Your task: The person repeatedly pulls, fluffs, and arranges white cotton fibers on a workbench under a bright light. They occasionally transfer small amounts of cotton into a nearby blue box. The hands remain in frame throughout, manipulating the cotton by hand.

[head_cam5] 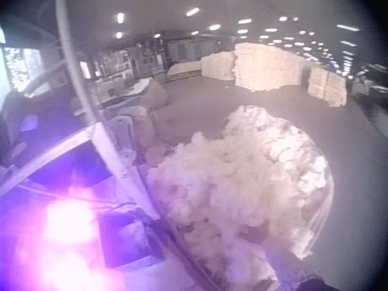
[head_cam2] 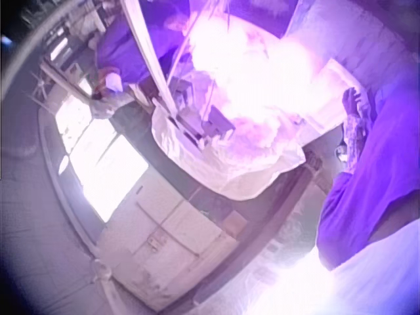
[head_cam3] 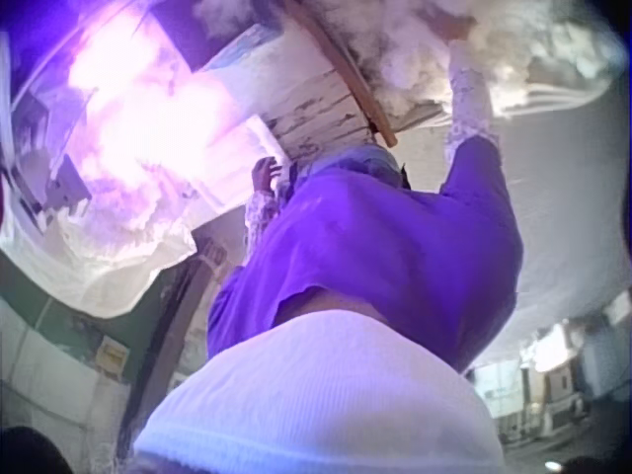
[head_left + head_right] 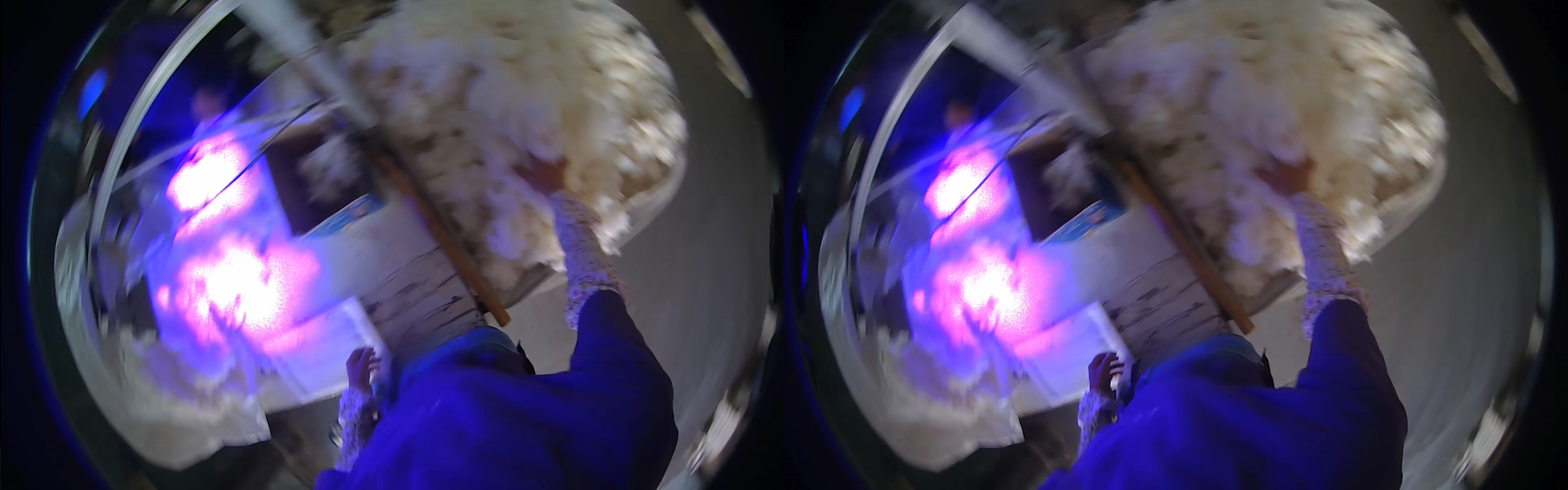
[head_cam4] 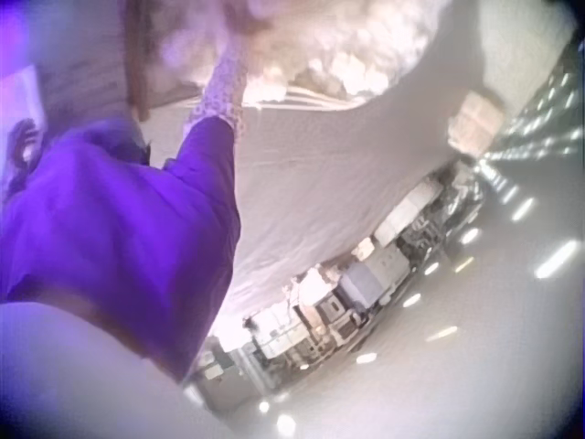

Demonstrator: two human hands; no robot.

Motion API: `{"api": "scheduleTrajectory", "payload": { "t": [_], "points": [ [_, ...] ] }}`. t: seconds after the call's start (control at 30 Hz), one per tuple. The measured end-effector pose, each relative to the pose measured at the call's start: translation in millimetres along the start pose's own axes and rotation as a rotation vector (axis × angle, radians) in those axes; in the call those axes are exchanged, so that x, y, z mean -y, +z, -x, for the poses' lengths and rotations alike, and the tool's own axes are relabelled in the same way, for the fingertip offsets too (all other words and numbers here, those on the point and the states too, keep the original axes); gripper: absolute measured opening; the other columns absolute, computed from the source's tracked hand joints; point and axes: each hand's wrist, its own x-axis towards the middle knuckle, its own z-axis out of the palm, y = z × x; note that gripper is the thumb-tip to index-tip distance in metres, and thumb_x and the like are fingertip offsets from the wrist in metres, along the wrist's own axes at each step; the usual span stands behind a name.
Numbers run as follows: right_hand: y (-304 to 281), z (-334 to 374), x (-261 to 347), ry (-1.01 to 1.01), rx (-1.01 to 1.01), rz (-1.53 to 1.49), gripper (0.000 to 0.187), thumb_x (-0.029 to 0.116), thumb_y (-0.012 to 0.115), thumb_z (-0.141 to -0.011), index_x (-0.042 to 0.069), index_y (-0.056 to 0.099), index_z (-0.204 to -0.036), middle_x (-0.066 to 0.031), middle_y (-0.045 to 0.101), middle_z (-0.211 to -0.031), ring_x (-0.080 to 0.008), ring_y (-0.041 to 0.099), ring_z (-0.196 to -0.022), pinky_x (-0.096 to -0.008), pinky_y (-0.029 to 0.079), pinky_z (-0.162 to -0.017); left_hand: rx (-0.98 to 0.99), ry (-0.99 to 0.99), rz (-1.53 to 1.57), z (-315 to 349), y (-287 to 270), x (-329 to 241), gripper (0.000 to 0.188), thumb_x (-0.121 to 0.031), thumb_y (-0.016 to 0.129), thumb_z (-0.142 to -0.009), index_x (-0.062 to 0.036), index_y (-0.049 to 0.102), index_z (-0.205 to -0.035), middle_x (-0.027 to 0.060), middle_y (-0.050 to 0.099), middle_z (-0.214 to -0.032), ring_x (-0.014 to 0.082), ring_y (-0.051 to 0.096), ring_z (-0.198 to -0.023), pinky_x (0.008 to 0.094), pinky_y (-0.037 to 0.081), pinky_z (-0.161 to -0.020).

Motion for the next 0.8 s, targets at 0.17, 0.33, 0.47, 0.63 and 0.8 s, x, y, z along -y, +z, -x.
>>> {"api": "scheduleTrajectory", "payload": {
  "t": [0.17,0.33,0.47,0.63,0.8],
  "points": [
    [81.7,-50.9,-30.6,-0.113,0.251,0.162,0.055,0.055,0.051,-0.078,0.025,0.049,-0.125,-0.0119,0.05,-0.122,-0.0317,0.045,-0.112,-0.0492,0.027,-0.095,-0.055,0.091,0.071,2.7,-3.2,26.7,0.029,-0.025,0.059,-0.084,-0.0006,0.058,-0.099,0.0098,0.062,-0.088,0.0195,0.062,-0.069,0.0296,0.049,-0.055],
    [111.4,-66.5,-75.7,-0.143,0.238,0.185,0.05,0.05,0.054,-0.079,0.022,0.053,-0.12,-0.0151,0.056,-0.111,-0.033,0.052,-0.102,-0.0449,0.036,-0.087,-0.089,0.064,0.023,-0.8,9.9,54.3,0.028,-0.026,0.06,-0.084,-0.0006,0.06,-0.096,0.0093,0.062,-0.086,0.018,0.062,-0.069,0.0285,0.05,-0.055],
    [70.7,-53.5,-95.4,-0.2,0.097,0.049,0.046,0.046,0.056,-0.079,0.019,0.056,-0.116,-0.0177,0.06,-0.103,-0.034,0.057,-0.095,-0.0416,0.043,-0.081,-0.077,0.144,0.124,-4.6,22.2,61.7,0.027,-0.025,0.06,-0.083,0.0003,0.061,-0.092,0.0097,0.063,-0.08,0.0172,0.063,-0.067,0.0286,0.05,-0.055],
    [-30.2,2.9,-83.7,-0.456,-0.082,-0.117,0.038,0.033,0.062,-0.079,0.011,0.058,-0.111,-0.0133,0.063,-0.098,-0.0292,0.06,-0.09,-0.0401,0.047,-0.078,-0.174,0.302,0.093,-6.9,17.0,54.4,0.026,-0.024,0.059,-0.082,0.0008,0.062,-0.088,0.0095,0.065,-0.075,0.0159,0.063,-0.063,0.0286,0.051,-0.057],
    [-73.8,72.4,4.1,-0.372,-0.141,-0.573,0.019,0.017,0.061,-0.082,0.005,0.063,-0.097,-0.0109,0.065,-0.086,-0.0235,0.063,-0.075,-0.0337,0.05,-0.068,-0.127,0.357,0.221,-16.3,8.1,46.1,0.022,-0.021,0.058,-0.083,-0.0001,0.062,-0.087,0.0076,0.065,-0.075,0.0149,0.064,-0.064,0.0275,0.051,-0.055]
  ]
}}
